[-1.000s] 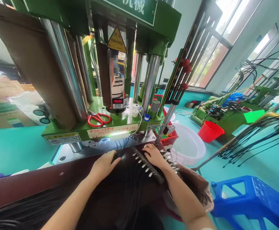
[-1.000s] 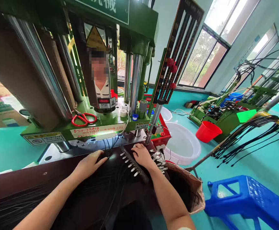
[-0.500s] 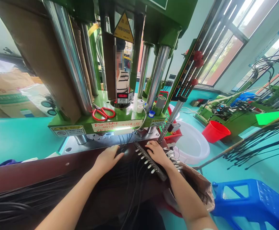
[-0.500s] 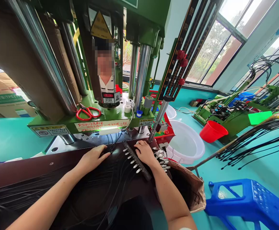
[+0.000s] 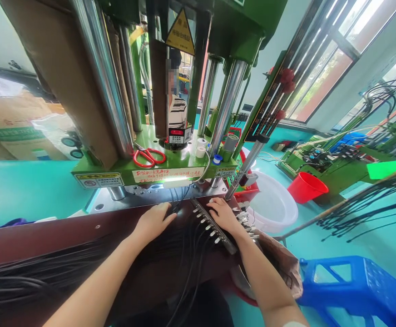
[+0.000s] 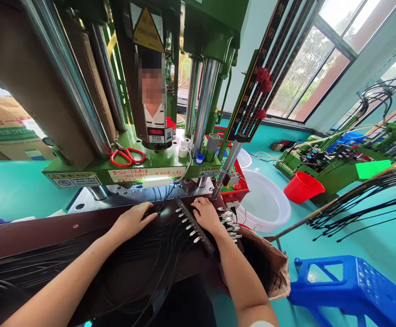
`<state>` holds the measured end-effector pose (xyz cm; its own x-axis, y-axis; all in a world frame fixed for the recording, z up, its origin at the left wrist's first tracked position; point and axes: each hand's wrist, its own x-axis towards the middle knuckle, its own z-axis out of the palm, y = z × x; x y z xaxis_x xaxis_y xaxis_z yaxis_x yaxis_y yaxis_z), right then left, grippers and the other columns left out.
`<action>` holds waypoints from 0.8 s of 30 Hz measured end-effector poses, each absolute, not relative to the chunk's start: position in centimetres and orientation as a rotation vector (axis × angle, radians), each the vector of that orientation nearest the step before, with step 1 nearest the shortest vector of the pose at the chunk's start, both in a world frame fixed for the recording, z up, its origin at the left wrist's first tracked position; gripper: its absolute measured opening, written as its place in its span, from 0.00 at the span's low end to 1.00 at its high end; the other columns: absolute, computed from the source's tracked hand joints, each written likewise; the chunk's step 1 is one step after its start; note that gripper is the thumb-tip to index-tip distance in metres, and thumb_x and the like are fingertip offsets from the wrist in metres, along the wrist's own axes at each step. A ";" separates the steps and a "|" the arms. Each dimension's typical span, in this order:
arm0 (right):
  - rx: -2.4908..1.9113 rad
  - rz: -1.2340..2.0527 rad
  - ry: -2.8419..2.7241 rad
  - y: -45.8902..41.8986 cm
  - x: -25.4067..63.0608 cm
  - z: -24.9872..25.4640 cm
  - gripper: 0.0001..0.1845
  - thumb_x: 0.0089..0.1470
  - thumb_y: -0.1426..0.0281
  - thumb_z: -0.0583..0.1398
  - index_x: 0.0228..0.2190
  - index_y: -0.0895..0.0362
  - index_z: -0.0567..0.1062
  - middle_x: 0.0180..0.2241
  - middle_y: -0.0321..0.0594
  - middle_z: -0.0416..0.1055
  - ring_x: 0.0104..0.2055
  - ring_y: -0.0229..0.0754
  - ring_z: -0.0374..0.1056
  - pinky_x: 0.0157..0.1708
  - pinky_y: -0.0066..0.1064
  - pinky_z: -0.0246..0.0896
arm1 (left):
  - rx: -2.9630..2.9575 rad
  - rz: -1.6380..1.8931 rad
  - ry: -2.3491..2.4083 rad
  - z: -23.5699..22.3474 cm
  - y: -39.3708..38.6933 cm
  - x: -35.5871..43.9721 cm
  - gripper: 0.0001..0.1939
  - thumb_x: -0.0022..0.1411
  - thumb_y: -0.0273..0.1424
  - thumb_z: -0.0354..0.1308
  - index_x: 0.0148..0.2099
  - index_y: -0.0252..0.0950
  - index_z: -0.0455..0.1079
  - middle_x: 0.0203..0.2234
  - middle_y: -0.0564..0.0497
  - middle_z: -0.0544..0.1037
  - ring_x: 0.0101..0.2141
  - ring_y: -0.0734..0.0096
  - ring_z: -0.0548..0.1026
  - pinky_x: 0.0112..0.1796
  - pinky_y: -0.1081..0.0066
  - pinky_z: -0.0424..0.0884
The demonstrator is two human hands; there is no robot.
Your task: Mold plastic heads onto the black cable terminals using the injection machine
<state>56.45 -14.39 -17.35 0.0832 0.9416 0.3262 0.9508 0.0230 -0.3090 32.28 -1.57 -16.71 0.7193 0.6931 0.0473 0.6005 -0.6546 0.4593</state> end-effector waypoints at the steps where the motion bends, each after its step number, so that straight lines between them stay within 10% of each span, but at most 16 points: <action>1: -1.926 -0.026 -1.861 -14.4 56.4 -17.3 0.14 0.51 0.78 0.55 0.40 0.57 0.74 0.42 0.44 0.66 0.46 0.45 0.60 0.49 0.39 0.57 | 2.507 0.306 1.000 -16.7 -1.6 32.3 0.19 0.60 0.43 0.45 0.46 0.34 0.64 0.43 0.44 0.73 0.45 0.60 0.70 0.43 0.64 0.65; 24: -1.930 0.001 -1.873 -14.5 56.4 -17.1 0.14 0.51 0.78 0.55 0.40 0.56 0.73 0.42 0.43 0.66 0.45 0.44 0.60 0.49 0.39 0.57 | 2.482 0.285 1.018 -16.8 -1.5 32.1 0.21 0.59 0.43 0.45 0.48 0.36 0.64 0.45 0.44 0.72 0.47 0.59 0.69 0.45 0.64 0.64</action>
<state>56.38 -14.50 -17.06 0.0788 0.9495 0.3039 0.9490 0.0219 -0.3146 32.11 -1.52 -16.76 0.7077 0.7062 0.0231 0.6152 -0.6319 0.4714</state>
